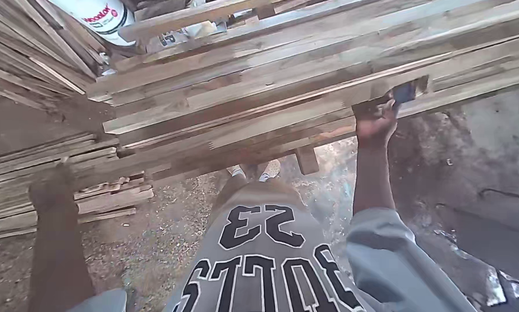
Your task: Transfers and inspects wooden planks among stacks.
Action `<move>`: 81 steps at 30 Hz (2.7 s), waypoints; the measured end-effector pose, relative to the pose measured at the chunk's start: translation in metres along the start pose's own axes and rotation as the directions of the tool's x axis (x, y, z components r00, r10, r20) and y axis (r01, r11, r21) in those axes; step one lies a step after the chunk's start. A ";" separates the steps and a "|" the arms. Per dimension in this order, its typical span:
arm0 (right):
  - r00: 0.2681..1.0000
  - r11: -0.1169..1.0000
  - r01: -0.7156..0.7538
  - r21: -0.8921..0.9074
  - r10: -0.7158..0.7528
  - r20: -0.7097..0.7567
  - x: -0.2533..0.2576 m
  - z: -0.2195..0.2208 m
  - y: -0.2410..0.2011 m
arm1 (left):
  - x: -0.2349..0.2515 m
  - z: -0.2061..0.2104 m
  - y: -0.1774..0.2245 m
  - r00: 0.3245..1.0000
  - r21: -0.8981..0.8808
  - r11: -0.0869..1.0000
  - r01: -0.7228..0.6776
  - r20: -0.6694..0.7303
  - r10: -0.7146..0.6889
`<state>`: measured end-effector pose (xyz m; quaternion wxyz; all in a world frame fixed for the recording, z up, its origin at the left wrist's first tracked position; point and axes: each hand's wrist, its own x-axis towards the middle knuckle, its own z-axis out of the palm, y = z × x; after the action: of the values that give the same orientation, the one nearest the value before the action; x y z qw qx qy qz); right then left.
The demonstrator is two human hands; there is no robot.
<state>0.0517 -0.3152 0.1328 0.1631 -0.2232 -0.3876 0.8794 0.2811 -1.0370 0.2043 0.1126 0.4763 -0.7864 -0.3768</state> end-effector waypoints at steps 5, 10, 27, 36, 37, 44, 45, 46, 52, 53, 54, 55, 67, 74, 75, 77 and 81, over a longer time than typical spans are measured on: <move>0.999 0.999 -0.025 0.027 0.026 -0.033 -0.037 0.003 0.001 | -0.016 0.003 -0.039 0.987 0.097 0.995 -0.034 -0.154 0.048; 0.999 0.996 -0.040 -0.081 0.038 -0.026 -0.121 -0.054 0.007 | -0.045 -0.007 -0.156 0.994 0.164 0.986 0.043 -0.107 -0.026; 0.956 0.917 -0.124 -0.380 0.008 -0.292 -0.128 -0.156 0.058 | -0.078 0.074 -0.173 0.930 0.772 0.613 -0.170 0.331 -0.159; 0.946 0.644 -0.323 -0.693 0.198 -0.257 -0.315 -0.143 0.163 | -0.068 0.112 -0.189 0.633 0.533 0.577 -0.618 0.773 -0.036; 0.945 0.676 -0.322 -0.663 0.186 -0.270 -0.329 -0.143 0.175 | -0.065 0.115 -0.190 0.536 0.417 0.582 -0.698 0.843 0.039; 0.935 0.667 -0.282 -0.689 0.031 -0.353 -0.350 -0.140 0.179 | -0.061 0.142 -0.171 0.149 0.217 0.606 -0.765 0.976 -0.162; 0.940 0.597 -0.274 -0.754 0.000 -0.341 -0.340 -0.146 0.170 | -0.055 0.141 -0.172 0.130 0.209 0.612 -0.763 0.977 -0.171; 0.952 0.533 -0.240 -0.811 -0.033 -0.303 -0.323 -0.157 0.159 | -0.050 0.142 -0.170 0.109 0.196 0.617 -0.762 0.978 -0.177; 0.997 -0.039 -0.028 -0.999 -0.077 -0.025 -0.218 -0.186 0.111 | -0.034 0.141 -0.180 0.049 0.204 0.630 -0.750 0.966 -0.254; 0.998 -0.133 -0.029 -0.991 -0.054 -0.023 -0.209 -0.186 0.112 | -0.037 0.143 -0.178 0.047 0.231 0.640 -0.733 0.955 -0.292; 0.999 -0.240 -0.050 -0.969 -0.007 -0.050 -0.208 -0.180 0.112 | -0.040 0.147 -0.176 0.040 0.265 0.651 -0.712 0.940 -0.340; 0.994 -0.346 -0.078 -0.935 0.043 -0.099 -0.217 -0.177 0.109 | -0.043 0.147 -0.178 0.037 0.309 0.659 -0.686 0.919 -0.393; 0.921 0.007 -0.270 -0.963 0.292 -0.256 -0.212 -0.118 0.079 | -0.086 0.137 -0.192 0.400 0.505 0.415 -0.757 0.860 -0.317; 0.782 0.206 -0.413 -0.887 0.579 -0.230 -0.261 -0.138 0.072 | -0.108 0.123 -0.182 0.532 0.564 0.337 -0.754 0.825 -0.191; 0.798 0.317 -0.447 -0.837 0.565 -0.212 -0.261 -0.148 0.068 | -0.109 0.120 -0.183 0.561 0.564 0.323 -0.760 0.820 -0.112; 0.884 0.423 -0.403 -0.812 0.409 -0.226 -0.258 -0.163 0.066 | -0.102 0.123 -0.191 0.568 0.538 0.328 -0.777 0.823 -0.005; 0.999 0.142 -0.005 -0.990 0.034 0.000 -0.225 -0.184 0.082 | -0.086 0.130 -0.171 0.414 0.458 0.341 -0.821 0.889 -0.198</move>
<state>0.3284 -0.3591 0.0202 -0.0385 -0.2708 -0.8677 0.4150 0.3700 -0.9468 0.0104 -0.4690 0.0030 -0.8822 -0.0422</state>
